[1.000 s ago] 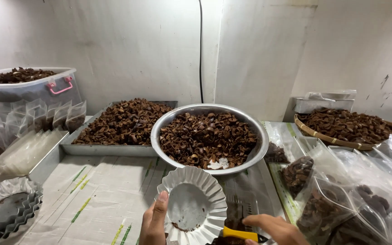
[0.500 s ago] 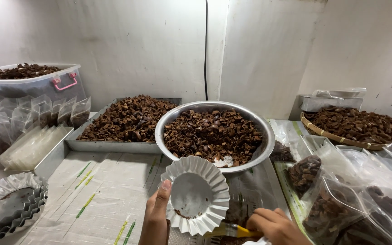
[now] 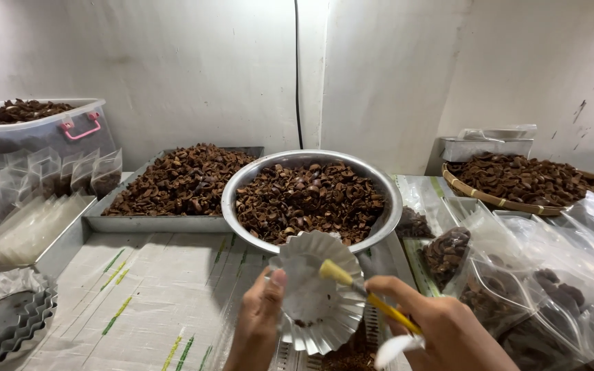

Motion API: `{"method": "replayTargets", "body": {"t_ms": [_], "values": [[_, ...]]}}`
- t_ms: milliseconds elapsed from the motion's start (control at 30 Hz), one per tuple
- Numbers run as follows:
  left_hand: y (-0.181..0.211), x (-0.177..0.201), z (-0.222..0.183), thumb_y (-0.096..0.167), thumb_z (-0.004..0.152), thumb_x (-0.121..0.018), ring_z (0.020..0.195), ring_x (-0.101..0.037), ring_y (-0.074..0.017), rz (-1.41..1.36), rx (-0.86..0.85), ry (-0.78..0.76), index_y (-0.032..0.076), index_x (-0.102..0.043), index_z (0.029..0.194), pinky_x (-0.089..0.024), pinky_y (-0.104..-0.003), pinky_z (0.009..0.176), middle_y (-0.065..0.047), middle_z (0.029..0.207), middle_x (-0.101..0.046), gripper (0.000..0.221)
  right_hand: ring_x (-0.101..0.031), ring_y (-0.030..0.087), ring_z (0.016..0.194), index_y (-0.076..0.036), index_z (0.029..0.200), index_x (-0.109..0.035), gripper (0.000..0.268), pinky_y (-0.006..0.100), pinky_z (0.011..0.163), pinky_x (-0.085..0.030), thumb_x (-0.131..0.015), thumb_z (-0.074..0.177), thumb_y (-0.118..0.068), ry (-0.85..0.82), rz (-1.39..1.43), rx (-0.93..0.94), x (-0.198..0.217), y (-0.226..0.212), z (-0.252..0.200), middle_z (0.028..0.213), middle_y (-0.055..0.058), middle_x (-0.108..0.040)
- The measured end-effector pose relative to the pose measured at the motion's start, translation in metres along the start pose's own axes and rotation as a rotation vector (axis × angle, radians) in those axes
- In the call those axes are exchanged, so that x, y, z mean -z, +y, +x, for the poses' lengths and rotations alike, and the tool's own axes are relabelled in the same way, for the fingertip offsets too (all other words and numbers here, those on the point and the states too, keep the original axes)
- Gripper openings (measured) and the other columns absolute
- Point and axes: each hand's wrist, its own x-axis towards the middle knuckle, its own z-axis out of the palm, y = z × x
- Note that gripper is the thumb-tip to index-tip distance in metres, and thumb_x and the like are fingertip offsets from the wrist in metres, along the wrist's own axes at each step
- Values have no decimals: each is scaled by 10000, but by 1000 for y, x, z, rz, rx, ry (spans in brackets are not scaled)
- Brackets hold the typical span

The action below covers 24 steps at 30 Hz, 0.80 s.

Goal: The person scoops dried brown flakes from a large metal bowl into a small plastic bag using a white plastic spoon. After filling the bag, the person uses a small brush to sweep residual flakes from the work surface into a tray.

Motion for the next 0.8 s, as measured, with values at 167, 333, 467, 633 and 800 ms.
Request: {"method": "replayTargets", "body": {"t_ms": [167,333,467,633,800], "values": [[13,-13,-5,577,936,-412,561,-389,-112,79,-59,-118,162,-654,1207,-395,-280,525,29,640,-395,552,-721,120,362,-228,1449,-525,572,216,317,-699,-489,927,0,183,-127,-97,-27,-9,20,686,83,-794],[27,-14,-1,558,939,-428,605,-474,-107,62,-118,-137,50,-543,1306,-491,-286,571,-13,655,-488,637,-627,124,525,-249,1496,-515,698,301,501,-561,-736,834,-246,152,-145,111,-41,-12,11,731,-14,-677],[22,-17,1,533,961,-405,515,-427,-85,98,-206,-178,115,-638,1183,-380,-263,448,-43,716,-665,528,-741,93,539,-235,1479,-514,875,208,547,-758,-670,699,131,218,-222,191,-31,0,3,833,-13,-818],[31,-21,-4,533,966,-413,723,-644,-150,47,-278,-227,104,-608,1274,-526,-281,599,-71,873,-720,563,-549,134,438,-270,1483,-519,823,245,369,-550,-585,709,2,319,-287,17,-28,-8,-1,681,-57,-700],[31,-18,-1,494,997,-381,699,-609,-157,60,-320,-224,64,-602,1190,-527,-287,595,-57,784,-674,521,-503,128,450,-289,1422,-625,585,325,369,-466,-636,863,-117,199,-219,185,-48,-2,-4,641,-68,-523]]}}
